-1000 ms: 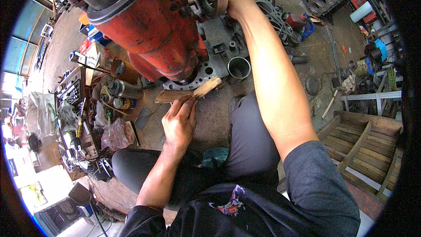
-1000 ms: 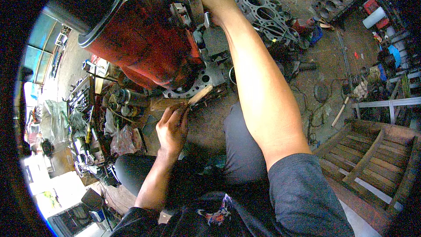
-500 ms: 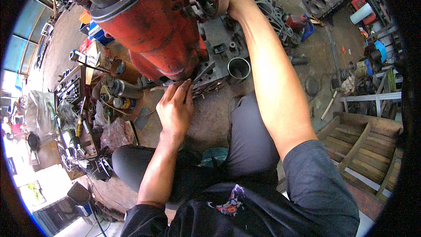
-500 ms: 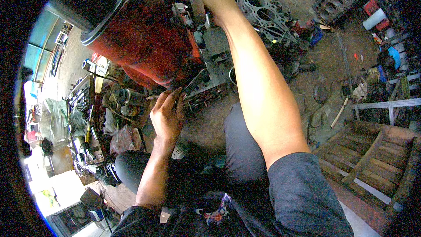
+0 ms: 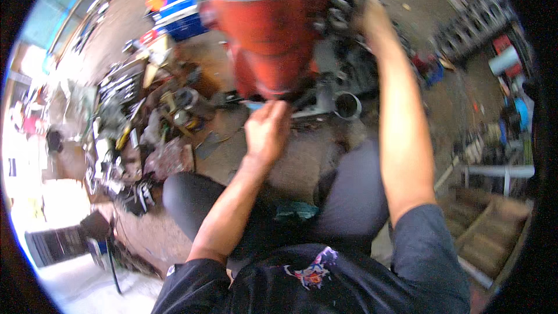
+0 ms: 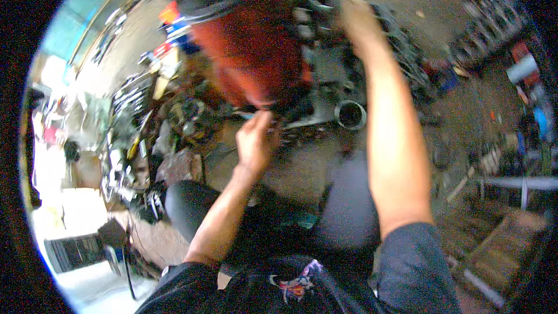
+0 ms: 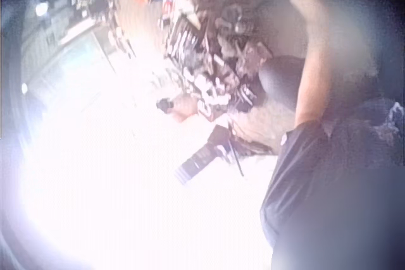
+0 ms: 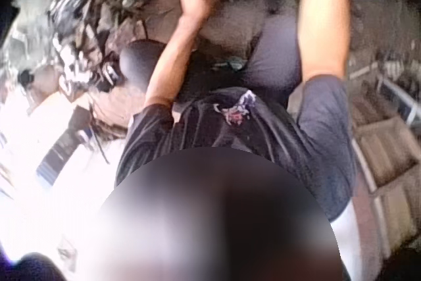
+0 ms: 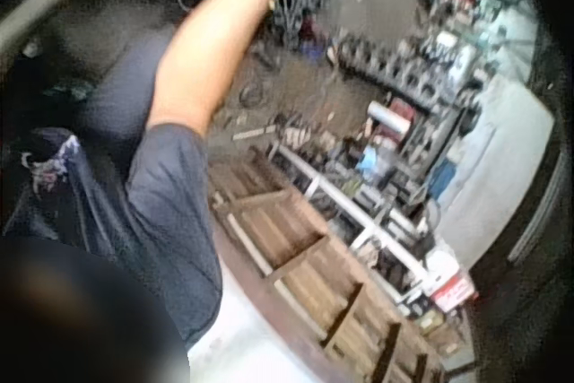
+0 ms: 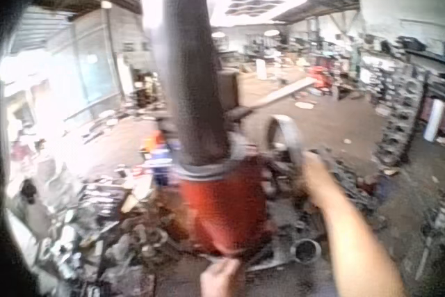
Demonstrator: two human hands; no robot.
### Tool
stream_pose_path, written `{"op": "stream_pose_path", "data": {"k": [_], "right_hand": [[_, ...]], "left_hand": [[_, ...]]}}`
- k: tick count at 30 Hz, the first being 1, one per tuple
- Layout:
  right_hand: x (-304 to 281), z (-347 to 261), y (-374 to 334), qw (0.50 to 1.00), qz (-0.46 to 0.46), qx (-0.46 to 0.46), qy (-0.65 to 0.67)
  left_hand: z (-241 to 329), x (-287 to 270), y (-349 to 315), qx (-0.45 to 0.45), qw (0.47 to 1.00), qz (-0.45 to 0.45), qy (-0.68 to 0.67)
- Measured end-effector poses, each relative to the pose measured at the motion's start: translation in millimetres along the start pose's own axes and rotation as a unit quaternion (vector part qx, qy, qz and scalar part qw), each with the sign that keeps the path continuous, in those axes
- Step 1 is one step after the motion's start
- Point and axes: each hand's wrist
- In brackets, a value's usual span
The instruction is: The person sits on the floor and works on a red engine block. They use a screwdriver to remove a bolt, then use a socket wrench to tighten a bolt on the engine. They also rotate the engine's flywheel by hand.
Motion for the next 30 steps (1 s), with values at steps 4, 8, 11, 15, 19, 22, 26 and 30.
{"op": "stream_pose_path", "data": {"k": [4,8,11,15,19,22,26,30], "right_hand": [[-8,-21,-41,0.963,-0.157,0.025,-0.218],[15,-29,-101,0.911,-0.268,0.080,-0.304],[53,-8,-156,0.959,-0.182,-0.043,-0.212],[79,16,-169,0.972,-0.070,-0.141,-0.173],[90,19,-163,0.964,-0.054,-0.183,-0.185],[98,15,-163,0.967,-0.054,-0.154,-0.194],[107,22,-165,0.954,-0.012,-0.161,-0.252],[111,30,-163,0.955,0.022,-0.162,-0.247]], "left_hand": [[-7,2,-5,0.037,0.999,0.026,-0.018],[-10,9,-12,0.029,0.999,0.030,-0.003],[-11,12,-16,0.022,0.999,0.032,-0.014],[-11,7,-18,-0.005,0.999,0.006,-0.037],[-9,-15,-15,0.003,0.999,0.007,-0.046],[-8,-45,-9,-0.015,0.999,0.004,-0.046],[-28,-112,-10,-0.051,0.988,0.116,0.084],[-87,-204,-40,-0.208,0.935,0.287,0.017]]}}
Point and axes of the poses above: each hand's wrist, its own y-axis towards the middle knuckle, its own x-axis out of the palm, z = x × y, and after that the axes turned 2 degrees about y, right-handed
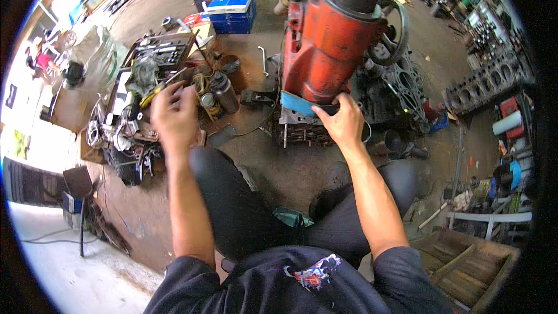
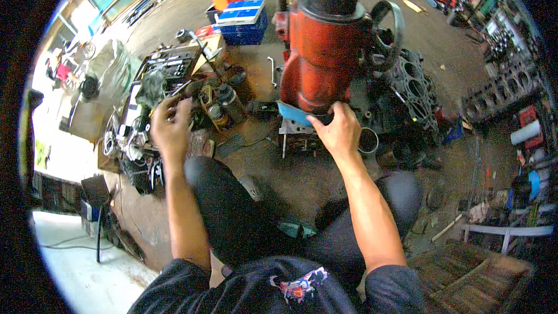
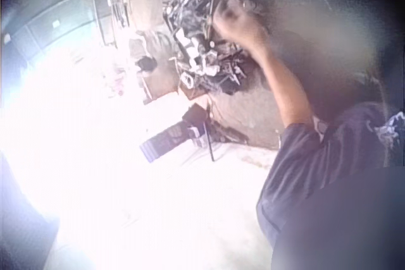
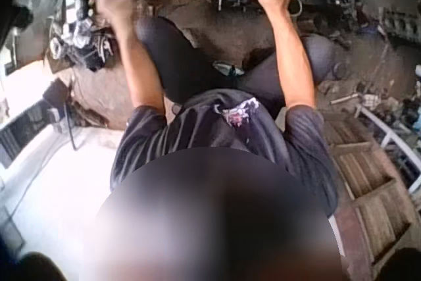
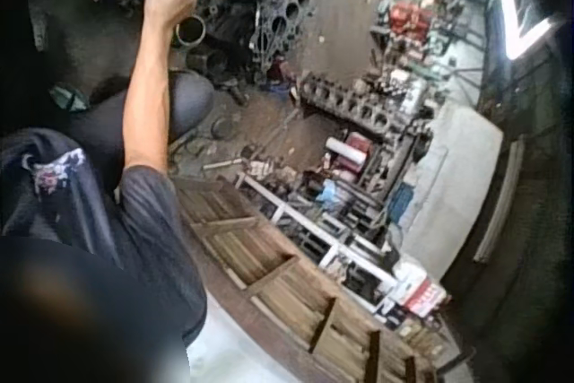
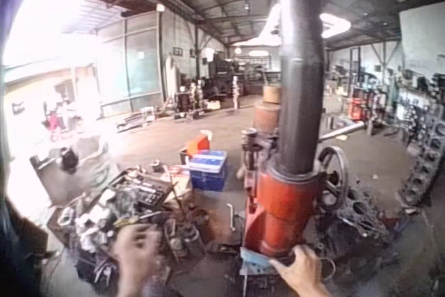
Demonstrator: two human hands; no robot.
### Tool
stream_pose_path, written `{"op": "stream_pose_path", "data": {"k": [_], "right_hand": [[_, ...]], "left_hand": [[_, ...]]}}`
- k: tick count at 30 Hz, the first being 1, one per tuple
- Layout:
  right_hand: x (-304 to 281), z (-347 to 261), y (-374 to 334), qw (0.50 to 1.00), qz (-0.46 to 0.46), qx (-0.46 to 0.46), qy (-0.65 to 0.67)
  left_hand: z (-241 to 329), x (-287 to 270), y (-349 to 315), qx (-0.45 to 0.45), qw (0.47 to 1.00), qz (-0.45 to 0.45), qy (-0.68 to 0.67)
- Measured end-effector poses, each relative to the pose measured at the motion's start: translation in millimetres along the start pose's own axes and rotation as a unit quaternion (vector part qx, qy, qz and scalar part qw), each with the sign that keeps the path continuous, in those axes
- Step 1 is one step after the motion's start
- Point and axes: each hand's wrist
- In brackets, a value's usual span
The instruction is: The person sits on the floor and works on a red engine block. They use a screwdriver to remove a bolt, then use a socket wrench to tighten a bolt on the engine. They also rotate the engine's flywheel by hand.
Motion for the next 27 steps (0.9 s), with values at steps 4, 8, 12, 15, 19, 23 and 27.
{"op": "stream_pose_path", "data": {"k": [4,8,12,15,19,23,27], "right_hand": [[3,-4,3,0.999,0.035,0.001,0.015],[3,-7,5,1.000,0.018,0.015,-0.015],[2,-10,5,0.999,0.003,0.019,-0.030],[2,-11,6,0.999,-0.001,0.029,-0.045],[-3,-23,10,0.997,-0.011,0.056,-0.048],[-4,-27,11,0.998,-0.006,0.044,-0.054],[-2,-20,9,0.996,-0.029,0.045,-0.068]], "left_hand": [[-84,-63,18,-0.106,0.966,0.073,0.224],[-147,-83,14,-0.111,0.925,0.041,0.360],[-178,-72,16,-0.138,0.933,0.026,0.332],[-186,-63,19,-0.081,0.929,0.045,0.358],[-175,-68,25,-0.183,0.910,0.021,0.372],[-131,-65,29,-0.192,0.921,-0.017,0.339],[-57,-39,49,-0.021,0.962,-0.088,0.258]]}}
Point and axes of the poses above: each hand's wrist, its own y-axis towards the middle knuckle, its own x-axis out of the palm, z = x × y, and after that the axes turned 2 degrees about y, right-handed
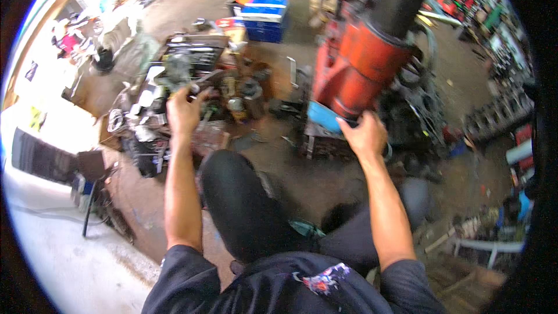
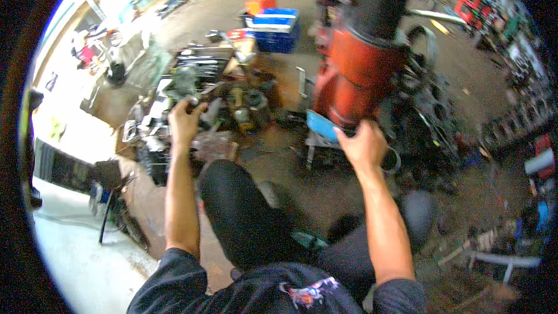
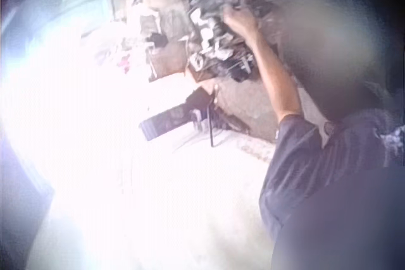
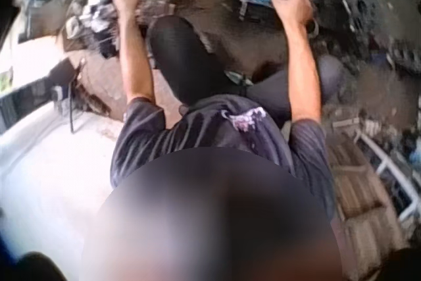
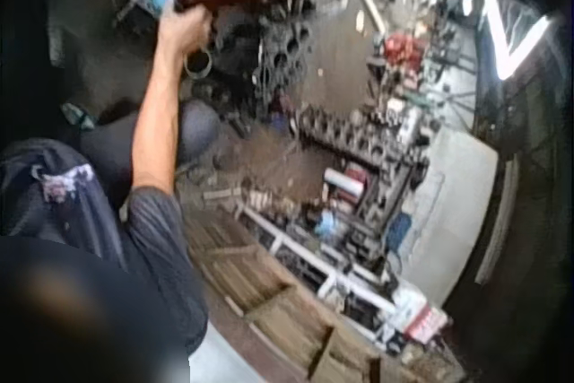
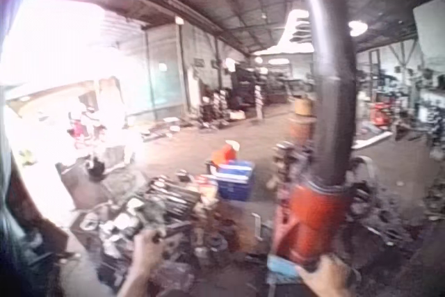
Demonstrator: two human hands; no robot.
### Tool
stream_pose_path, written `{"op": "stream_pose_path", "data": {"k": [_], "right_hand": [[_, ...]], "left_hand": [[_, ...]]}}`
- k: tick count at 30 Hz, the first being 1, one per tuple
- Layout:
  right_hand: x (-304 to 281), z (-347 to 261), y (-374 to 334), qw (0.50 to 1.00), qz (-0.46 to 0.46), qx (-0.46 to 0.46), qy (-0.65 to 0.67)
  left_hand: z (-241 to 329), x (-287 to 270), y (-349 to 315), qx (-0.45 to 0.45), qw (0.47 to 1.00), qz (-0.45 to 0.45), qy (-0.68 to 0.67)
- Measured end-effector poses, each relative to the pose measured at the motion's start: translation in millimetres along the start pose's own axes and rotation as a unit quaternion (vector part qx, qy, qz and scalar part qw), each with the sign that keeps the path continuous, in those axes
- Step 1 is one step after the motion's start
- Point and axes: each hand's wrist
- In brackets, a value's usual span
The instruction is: The person sits on the floor and works on a red engine block. They use a screwdriver to remove a bolt, then use a socket wrench to tighten a bolt on the engine. They also rotate the engine's flywheel by hand.
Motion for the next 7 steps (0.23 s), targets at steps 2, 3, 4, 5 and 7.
{"op": "stream_pose_path", "data": {"k": [2,3,4,5,7], "right_hand": [[3,3,0,1.000,-0.006,0.015,-0.008],[3,2,0,1.000,-0.011,0.022,-0.009],[3,1,1,1.000,-0.008,0.012,-0.001],[2,1,1,1.000,-0.013,0.014,-0.004],[2,0,1,0.999,-0.030,0.033,-0.008]], "left_hand": [[50,-7,-3,0.018,0.989,-0.075,-0.129],[77,-3,-7,0.029,0.989,-0.083,-0.122],[102,1,-12,0.096,0.985,-0.049,-0.134],[127,7,-20,0.104,0.985,-0.057,-0.128],[160,9,-30,0.071,0.984,-0.105,-0.127]]}}
Point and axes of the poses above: each hand's wrist, its own y-axis towards the middle knuckle, its own x-axis out of the palm, z = x × y, and after that the axes turned 2 degrees about y, right-handed
